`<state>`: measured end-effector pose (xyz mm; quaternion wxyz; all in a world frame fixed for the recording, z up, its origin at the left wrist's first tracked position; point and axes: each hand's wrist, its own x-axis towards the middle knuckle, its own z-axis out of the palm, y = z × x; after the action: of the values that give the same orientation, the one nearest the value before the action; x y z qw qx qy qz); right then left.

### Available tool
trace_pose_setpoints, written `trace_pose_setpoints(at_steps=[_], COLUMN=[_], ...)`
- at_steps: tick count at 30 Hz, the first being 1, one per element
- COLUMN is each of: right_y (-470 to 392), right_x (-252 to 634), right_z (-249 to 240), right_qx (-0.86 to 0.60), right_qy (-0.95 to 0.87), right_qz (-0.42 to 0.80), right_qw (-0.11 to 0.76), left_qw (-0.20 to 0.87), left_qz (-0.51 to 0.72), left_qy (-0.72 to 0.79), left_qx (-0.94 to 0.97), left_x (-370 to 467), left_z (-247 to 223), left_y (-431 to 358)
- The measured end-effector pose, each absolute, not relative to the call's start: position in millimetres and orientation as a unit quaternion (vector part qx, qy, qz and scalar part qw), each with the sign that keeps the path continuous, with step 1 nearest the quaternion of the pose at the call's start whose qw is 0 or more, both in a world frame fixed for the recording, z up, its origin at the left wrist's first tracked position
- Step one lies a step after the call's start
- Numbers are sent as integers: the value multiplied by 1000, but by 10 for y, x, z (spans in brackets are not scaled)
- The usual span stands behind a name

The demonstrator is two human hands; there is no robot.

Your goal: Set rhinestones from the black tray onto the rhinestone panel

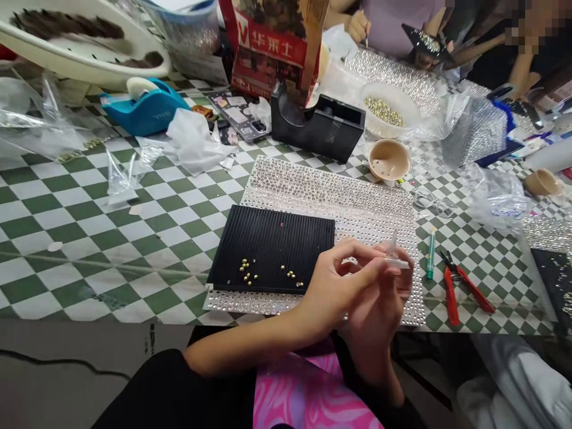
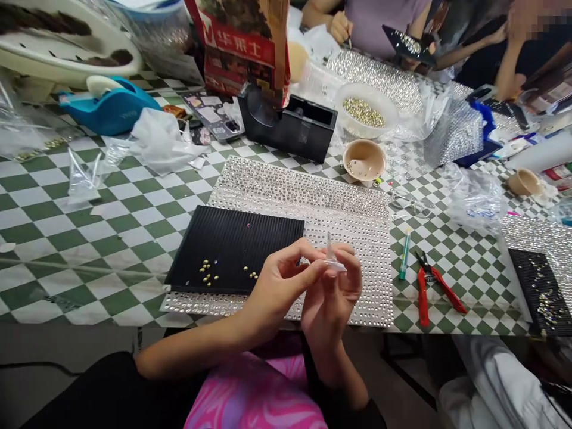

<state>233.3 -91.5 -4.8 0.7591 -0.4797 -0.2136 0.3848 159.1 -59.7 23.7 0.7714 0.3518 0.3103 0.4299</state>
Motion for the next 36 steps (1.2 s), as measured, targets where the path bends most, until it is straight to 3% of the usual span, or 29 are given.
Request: trace_pose_setpoints(at_steps=[12, 17, 21, 26, 31, 36], right_y=[-603, -449, -293, -97, 54, 118], right_x=[2386, 2525, 2836, 3217, 3318, 3284], right_z=[304, 313, 250, 77, -65, -162], right_qx=[-530, -530, -559, -626, -623, -601], right_qy=[-302, -352, -434, -538, -617, -662], right_qz=[398, 416, 334, 225, 206, 203], right_qw=[685, 650, 623, 518, 434, 400], left_qw=[840, 831, 826, 874, 873, 800], left_qz=[401, 352, 358, 278, 239, 206], left_qy=[308, 332, 357, 307, 317, 360], left_qx=[196, 273, 251, 255, 283, 434], left_x=[1596, 1467, 1379, 1371, 1406, 1449], left_z=[321, 265, 212, 194, 165, 179], left_y=[-343, -191, -157, -202, -223, -202])
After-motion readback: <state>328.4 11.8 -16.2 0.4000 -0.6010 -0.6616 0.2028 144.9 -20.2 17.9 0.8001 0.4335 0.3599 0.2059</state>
